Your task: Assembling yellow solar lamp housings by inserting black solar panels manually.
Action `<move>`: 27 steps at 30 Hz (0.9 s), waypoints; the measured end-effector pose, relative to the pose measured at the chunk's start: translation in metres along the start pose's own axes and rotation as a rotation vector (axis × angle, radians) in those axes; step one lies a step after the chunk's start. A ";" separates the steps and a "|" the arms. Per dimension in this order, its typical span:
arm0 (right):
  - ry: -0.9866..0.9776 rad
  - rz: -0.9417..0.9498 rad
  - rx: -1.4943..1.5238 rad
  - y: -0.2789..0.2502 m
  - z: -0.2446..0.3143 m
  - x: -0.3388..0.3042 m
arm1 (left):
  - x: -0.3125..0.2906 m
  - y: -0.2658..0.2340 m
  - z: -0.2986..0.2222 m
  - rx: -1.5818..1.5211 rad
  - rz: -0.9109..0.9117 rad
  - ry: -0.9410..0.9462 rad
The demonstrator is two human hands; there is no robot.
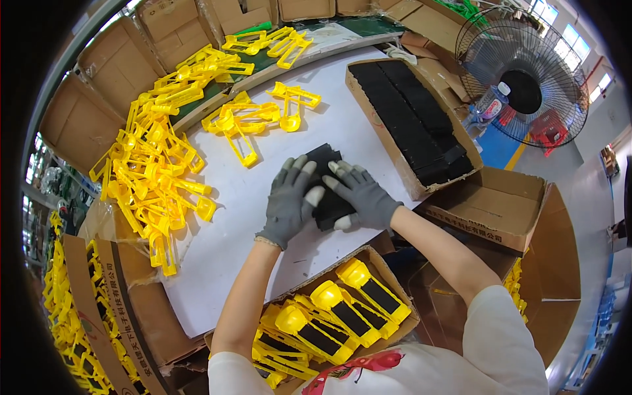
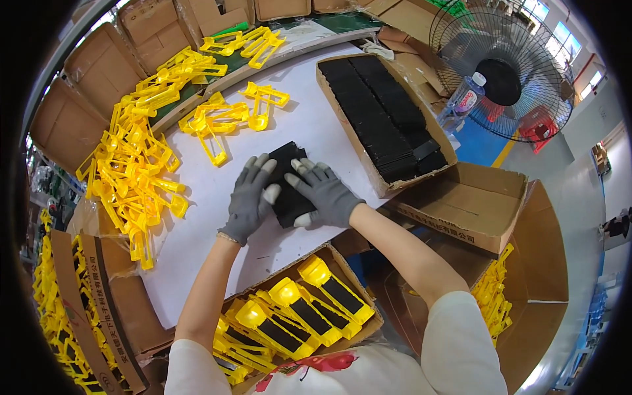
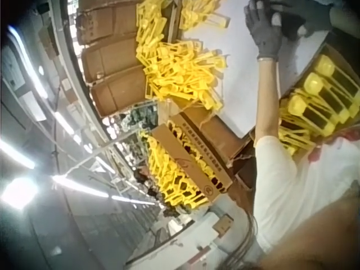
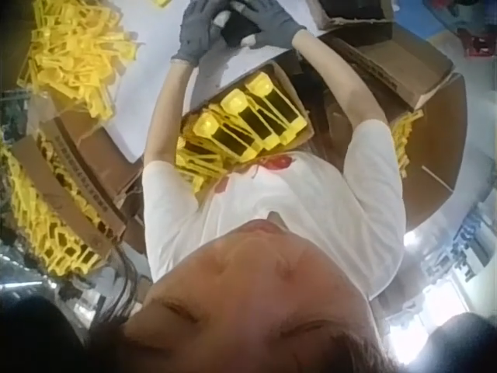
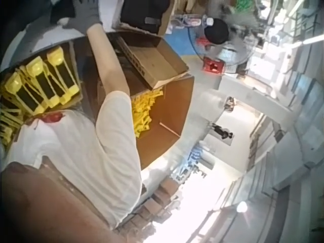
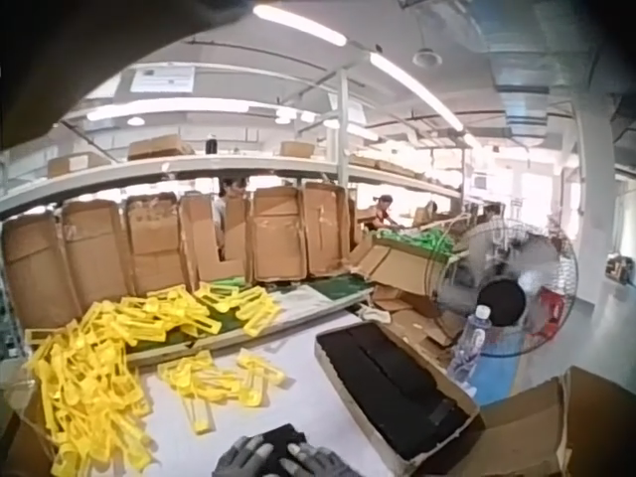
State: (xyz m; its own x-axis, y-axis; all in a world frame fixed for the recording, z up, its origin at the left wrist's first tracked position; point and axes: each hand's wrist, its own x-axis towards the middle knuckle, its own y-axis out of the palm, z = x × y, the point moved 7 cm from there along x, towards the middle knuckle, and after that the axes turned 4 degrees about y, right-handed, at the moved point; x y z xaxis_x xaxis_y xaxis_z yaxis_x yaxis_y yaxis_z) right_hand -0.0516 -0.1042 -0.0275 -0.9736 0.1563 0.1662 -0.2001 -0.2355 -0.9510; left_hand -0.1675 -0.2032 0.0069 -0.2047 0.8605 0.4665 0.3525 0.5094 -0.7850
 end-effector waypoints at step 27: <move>0.000 -0.108 0.066 0.002 0.069 0.010 | -0.133 -0.192 0.110 0.440 -0.218 -0.325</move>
State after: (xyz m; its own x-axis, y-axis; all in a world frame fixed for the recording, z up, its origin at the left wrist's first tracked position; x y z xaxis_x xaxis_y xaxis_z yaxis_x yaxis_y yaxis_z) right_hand -0.0696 -0.1693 -0.0098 -0.9461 0.1843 0.2664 -0.3104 -0.2803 -0.9083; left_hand -0.3083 -0.4151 0.0504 -0.5241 0.6574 0.5414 -0.1273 0.5681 -0.8130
